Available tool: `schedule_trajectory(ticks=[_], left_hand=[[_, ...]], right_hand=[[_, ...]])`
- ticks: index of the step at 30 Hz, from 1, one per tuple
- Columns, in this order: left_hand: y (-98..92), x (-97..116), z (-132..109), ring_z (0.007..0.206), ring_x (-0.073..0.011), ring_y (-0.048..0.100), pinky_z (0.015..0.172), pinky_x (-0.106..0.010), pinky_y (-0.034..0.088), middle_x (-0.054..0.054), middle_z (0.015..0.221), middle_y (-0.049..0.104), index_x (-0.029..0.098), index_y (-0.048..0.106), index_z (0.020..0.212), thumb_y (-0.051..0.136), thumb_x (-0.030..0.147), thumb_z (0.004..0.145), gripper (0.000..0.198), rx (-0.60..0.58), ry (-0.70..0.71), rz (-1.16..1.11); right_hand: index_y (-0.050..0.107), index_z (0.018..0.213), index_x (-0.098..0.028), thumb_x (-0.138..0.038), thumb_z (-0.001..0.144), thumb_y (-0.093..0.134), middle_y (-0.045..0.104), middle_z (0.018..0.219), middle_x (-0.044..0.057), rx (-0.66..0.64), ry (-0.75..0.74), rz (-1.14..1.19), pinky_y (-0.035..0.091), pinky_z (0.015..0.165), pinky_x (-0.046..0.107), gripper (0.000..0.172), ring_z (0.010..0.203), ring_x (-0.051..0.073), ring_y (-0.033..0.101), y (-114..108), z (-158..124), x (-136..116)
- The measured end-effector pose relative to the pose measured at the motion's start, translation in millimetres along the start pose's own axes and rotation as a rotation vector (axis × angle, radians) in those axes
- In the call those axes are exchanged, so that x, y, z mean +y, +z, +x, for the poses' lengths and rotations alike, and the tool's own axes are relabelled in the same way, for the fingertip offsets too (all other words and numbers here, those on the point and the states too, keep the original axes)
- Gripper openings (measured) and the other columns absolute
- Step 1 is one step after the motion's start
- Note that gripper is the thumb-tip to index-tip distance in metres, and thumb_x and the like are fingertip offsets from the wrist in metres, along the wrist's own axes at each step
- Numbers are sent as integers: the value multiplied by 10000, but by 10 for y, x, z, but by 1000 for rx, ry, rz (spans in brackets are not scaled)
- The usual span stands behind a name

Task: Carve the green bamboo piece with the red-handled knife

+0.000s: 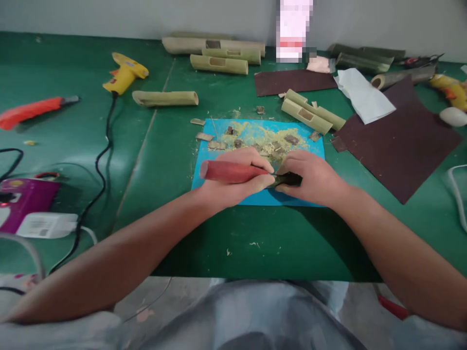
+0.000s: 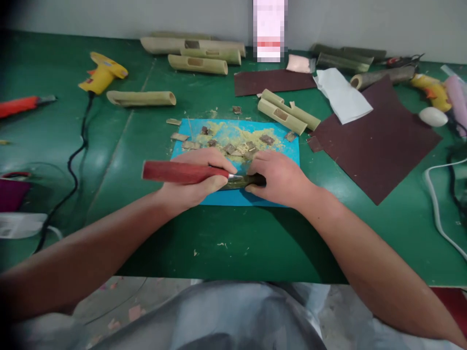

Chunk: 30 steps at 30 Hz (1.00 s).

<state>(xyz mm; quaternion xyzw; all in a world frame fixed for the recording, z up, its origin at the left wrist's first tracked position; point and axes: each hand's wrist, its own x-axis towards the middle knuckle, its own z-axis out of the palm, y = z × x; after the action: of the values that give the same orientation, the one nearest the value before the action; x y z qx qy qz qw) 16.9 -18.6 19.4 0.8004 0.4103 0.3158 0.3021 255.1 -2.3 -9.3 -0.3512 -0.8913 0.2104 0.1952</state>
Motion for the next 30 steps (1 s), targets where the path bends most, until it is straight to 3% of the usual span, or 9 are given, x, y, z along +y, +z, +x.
schedule_trajectory(ticks=[5, 8, 13, 17, 23, 30], left_hand=[[-10, 48, 19, 820, -175, 722, 772, -306, 588, -17, 941, 791, 227, 754, 996, 726, 424, 870, 236, 21, -34, -10], [-14, 26, 48, 797, -162, 720, 791, -299, 586, 4, 908, 791, 236, 761, 959, 776, 383, 838, 191, 20, 2, 1], [-4, -45, 111, 797, -166, 725, 779, -303, 590, -3, 899, 789, 240, 762, 933, 762, 378, 866, 153, 13, 13, 10], [-36, -66, 115, 742, -163, 717, 736, -305, 587, 3, 861, 783, 262, 758, 923, 734, 404, 882, 149, -32, 16, 33], [-65, -68, 70, 738, -186, 729, 697, -329, 585, -4, 843, 785, 272, 781, 906, 691, 425, 914, 177, -47, 61, 101], [-57, -84, 44, 697, -141, 708, 661, -259, 576, 2, 809, 752, 256, 747, 915, 798, 401, 892, 155, -1, 181, -118]], right_hand=[[679, 861, -223, -338, 853, 734, 642, 830, 36, -103, 19, -74, 410, 693, 352, 128, 821, 222, 581, -61, 118, -14], [682, 827, -223, -337, 829, 769, 629, 805, 29, -126, 18, -102, 381, 655, 345, 144, 793, 214, 570, -83, 179, 7], [676, 869, -207, -375, 863, 753, 658, 867, 36, -59, -38, 8, 444, 748, 344, 185, 854, 210, 608, -64, 159, 94], [671, 915, -204, -376, 930, 679, 670, 893, 55, -33, -150, 14, 459, 757, 340, 172, 883, 216, 615, -23, 108, 153], [667, 898, -194, -374, 972, 639, 668, 883, 61, -7, -202, 16, 454, 743, 345, 197, 842, 208, 604, -4, 101, 174], [666, 912, -180, -388, 969, 649, 669, 882, 74, 32, -250, 66, 464, 741, 350, 217, 839, 214, 607, 23, 110, 211]])
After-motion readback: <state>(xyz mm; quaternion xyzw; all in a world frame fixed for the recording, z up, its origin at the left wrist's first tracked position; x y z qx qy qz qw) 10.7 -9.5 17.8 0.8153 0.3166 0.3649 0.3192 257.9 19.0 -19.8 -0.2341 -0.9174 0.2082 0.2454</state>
